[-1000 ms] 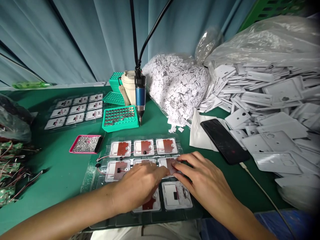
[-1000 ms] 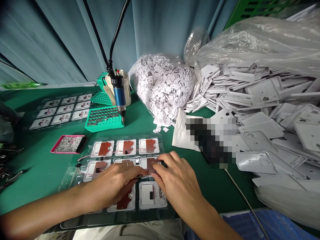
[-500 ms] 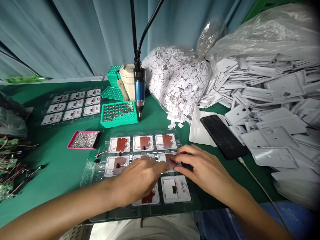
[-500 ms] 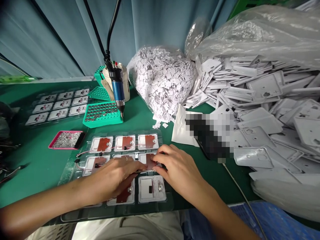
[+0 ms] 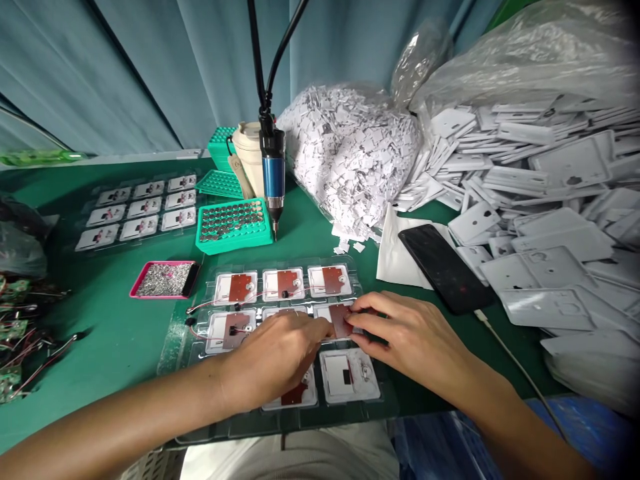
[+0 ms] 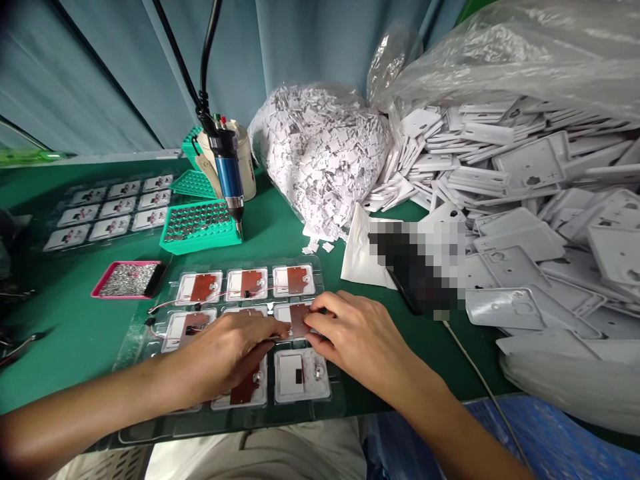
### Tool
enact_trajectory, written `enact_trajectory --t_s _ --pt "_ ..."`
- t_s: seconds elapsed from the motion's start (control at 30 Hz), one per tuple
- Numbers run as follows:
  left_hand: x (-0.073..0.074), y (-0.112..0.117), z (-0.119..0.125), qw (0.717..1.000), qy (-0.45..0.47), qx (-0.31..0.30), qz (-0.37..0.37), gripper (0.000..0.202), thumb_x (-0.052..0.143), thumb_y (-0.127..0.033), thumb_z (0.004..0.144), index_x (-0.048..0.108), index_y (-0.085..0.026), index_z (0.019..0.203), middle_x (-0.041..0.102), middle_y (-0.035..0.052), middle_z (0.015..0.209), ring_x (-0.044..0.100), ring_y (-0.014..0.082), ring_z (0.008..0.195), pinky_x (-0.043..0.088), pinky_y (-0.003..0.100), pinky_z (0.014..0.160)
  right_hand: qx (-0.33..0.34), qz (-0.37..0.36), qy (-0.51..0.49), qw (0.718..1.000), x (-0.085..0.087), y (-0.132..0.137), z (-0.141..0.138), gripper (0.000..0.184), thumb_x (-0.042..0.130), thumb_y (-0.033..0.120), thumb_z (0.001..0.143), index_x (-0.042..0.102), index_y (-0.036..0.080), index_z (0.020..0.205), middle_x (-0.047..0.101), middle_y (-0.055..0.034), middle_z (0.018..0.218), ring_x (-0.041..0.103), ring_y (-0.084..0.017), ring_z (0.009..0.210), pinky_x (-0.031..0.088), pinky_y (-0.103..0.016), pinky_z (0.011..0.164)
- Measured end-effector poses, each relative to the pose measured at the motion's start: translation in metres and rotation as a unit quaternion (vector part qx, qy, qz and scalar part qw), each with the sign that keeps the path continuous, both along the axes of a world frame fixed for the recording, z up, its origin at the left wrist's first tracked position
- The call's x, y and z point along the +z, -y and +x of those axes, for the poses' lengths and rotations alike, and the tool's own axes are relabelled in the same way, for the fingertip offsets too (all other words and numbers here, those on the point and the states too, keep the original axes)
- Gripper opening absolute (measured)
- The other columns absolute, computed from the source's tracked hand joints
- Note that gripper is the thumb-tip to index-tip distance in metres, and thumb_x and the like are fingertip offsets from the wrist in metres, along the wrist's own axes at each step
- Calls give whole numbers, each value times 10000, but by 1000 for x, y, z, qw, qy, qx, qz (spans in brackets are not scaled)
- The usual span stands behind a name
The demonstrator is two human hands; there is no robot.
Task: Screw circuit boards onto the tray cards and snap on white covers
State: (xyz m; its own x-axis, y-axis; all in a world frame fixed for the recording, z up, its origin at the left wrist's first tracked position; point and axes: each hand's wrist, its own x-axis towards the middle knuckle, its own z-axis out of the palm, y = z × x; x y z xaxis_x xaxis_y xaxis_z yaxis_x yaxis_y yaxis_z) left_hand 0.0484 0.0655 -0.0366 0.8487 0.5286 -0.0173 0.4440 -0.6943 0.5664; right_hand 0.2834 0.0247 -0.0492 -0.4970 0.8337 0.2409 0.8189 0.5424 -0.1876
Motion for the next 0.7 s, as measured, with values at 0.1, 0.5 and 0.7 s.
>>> enact_trajectory --t_s 0.1,0.5,0.7 --pt "2 -1 0 1000 -4 -3 7 298 409 -35 913 624 -142 1090 688 66 894 659 154 831 531 262 755 -5 -13 -10 1000 -1 -1 0 59 673 244 859 711 238 904 672 0 964 626 -155 810 432 -279 619" --pt "9 2 11 972 -126 -90 175 323 523 -52 847 627 -142 1139 626 99 1110 650 194 780 535 298 637 24 -80 -29 996 3 -7 -3 96 615 260 908 710 252 896 651 -6 961 546 -170 831 381 -311 674" --pt "7 3 5 967 -118 -102 199 467 482 -27 853 536 -142 1302 545 142 1348 672 212 858 576 329 667 66 -17 -28 997 -2 -2 8 174 532 243 958 705 240 982 681 -33 1065 532 -199 972 368 -337 755"
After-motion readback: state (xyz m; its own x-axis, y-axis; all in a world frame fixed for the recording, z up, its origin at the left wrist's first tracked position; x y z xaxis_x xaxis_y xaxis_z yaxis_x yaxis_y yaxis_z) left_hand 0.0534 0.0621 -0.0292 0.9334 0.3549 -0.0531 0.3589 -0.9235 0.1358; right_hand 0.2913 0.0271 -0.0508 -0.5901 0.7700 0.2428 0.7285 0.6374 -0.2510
